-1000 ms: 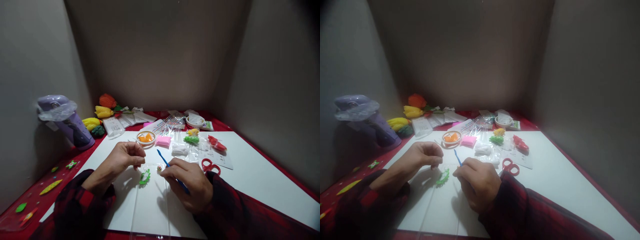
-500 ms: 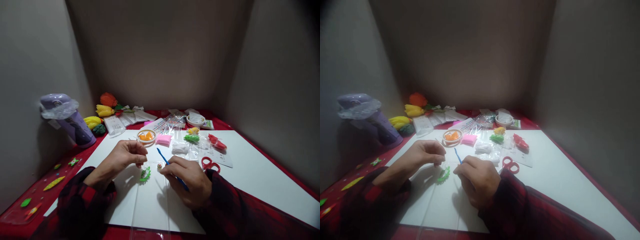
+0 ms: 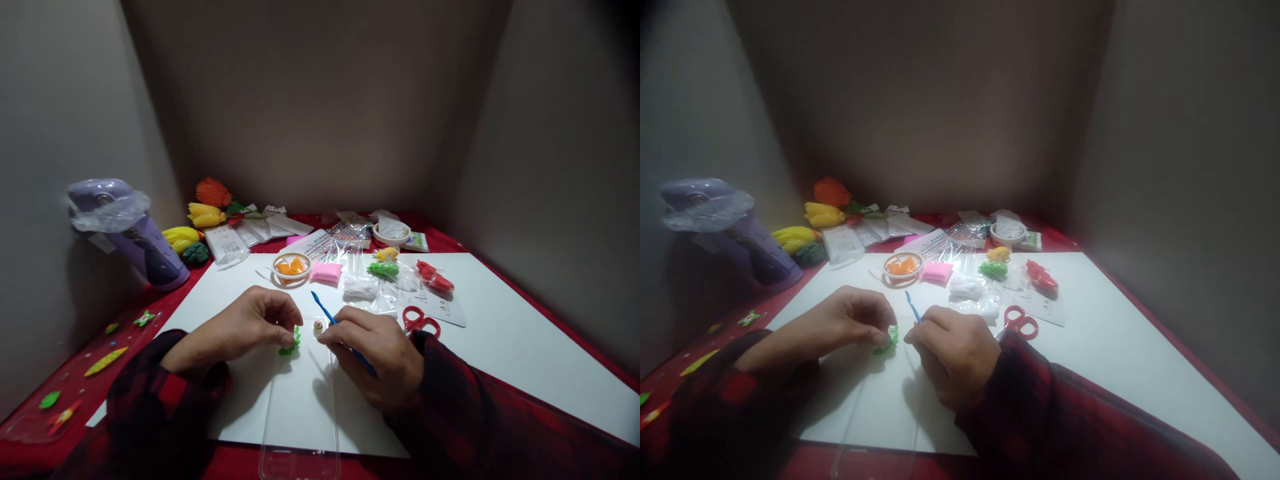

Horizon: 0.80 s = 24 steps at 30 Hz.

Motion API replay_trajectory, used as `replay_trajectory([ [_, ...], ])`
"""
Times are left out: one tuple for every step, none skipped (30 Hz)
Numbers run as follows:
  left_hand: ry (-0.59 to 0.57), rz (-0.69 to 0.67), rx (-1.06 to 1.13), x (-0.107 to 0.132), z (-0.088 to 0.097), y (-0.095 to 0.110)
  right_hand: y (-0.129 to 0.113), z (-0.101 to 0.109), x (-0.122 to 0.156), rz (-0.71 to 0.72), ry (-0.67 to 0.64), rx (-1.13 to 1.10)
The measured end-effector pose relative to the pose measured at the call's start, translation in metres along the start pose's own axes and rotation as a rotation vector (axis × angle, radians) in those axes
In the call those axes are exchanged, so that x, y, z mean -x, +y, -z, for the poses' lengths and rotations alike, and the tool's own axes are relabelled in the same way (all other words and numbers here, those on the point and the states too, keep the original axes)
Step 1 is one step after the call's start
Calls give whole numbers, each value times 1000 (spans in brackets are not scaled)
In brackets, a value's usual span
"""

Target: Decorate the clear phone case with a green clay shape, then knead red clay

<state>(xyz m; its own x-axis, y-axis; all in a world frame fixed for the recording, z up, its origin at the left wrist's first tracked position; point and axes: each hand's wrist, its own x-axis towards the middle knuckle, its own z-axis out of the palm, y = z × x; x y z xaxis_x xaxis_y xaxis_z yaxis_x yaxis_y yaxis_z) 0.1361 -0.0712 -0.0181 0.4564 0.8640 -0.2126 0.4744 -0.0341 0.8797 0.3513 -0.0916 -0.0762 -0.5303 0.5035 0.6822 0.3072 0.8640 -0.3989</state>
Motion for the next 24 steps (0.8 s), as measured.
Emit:
replay_trajectory([
  [-10, -8, -14, 0, 0, 0, 0, 0, 0, 1, -2, 2],
  [-17, -15, -30, 0, -1, 0, 0, 0, 1, 1, -2, 4],
  [-20, -20, -44, 0, -1, 0, 0, 1, 1, 2, -1, 6],
  [-20, -23, -61, -1, -2, -1, 1, 1, 1, 5, 0, 7],
  [-15, -25, -80, -1, -2, -1, 1, 1, 1, 9, 5, 9],
  [-9, -27, -99, -1, -2, -1, 1, 1, 0, 14, 8, 10],
  [-5, -29, -113, -1, -3, -1, 1, 1, 0, 17, 10, 10],
  [-2, -33, -125, -1, -3, -1, 2, 0, 0, 18, 10, 11],
  [-1, -35, -132, -1, -3, -1, 2, 0, 0, 20, 8, 10],
  [-1, -37, -135, -2, -3, -1, 2, 0, 0, 18, 8, 10],
  [-3, -38, -135, -2, -2, -2, 2, 0, 0, 14, 8, 11],
  [-6, -37, -134, -2, -2, -2, 2, 0, 0, 11, 8, 12],
  [-9, -34, -133, -3, -2, -2, 1, 0, 0, 9, 10, 15],
  [-13, -31, -134, -3, -2, -3, 1, 0, -1, 7, 12, 17],
  [-17, -30, -134, -3, -2, -3, 1, 0, -1, 7, 14, 19],
  [-19, -32, -137, -4, -2, -3, 0, 0, -2, 7, 17, 21],
  [-18, -34, -142, -4, -2, -3, 0, 0, -2, 6, 21, 23],
  [-14, -39, -146, -4, -2, -3, -1, 0, -3, 6, 24, 25],
  [-11, -44, -147, -4, -2, -3, -1, 0, -3, 8, 26, 24],
  [-4, -47, -148, -3, -1, -2, -1, -1, -3, 9, 33, 23],
  [4, -44, -149, -3, -1, -2, -1, -1, -3, 10, 43, 19],
  [17, -38, -151, -3, -1, -2, -1, -2, -3, 12, 56, 13],
  [34, -28, -154, -3, 0, -2, -1, -2, -3, 16, 70, 7],
  [60, -16, -166, -3, 1, -3, -2, -2, -2, 18, 85, 2],
])
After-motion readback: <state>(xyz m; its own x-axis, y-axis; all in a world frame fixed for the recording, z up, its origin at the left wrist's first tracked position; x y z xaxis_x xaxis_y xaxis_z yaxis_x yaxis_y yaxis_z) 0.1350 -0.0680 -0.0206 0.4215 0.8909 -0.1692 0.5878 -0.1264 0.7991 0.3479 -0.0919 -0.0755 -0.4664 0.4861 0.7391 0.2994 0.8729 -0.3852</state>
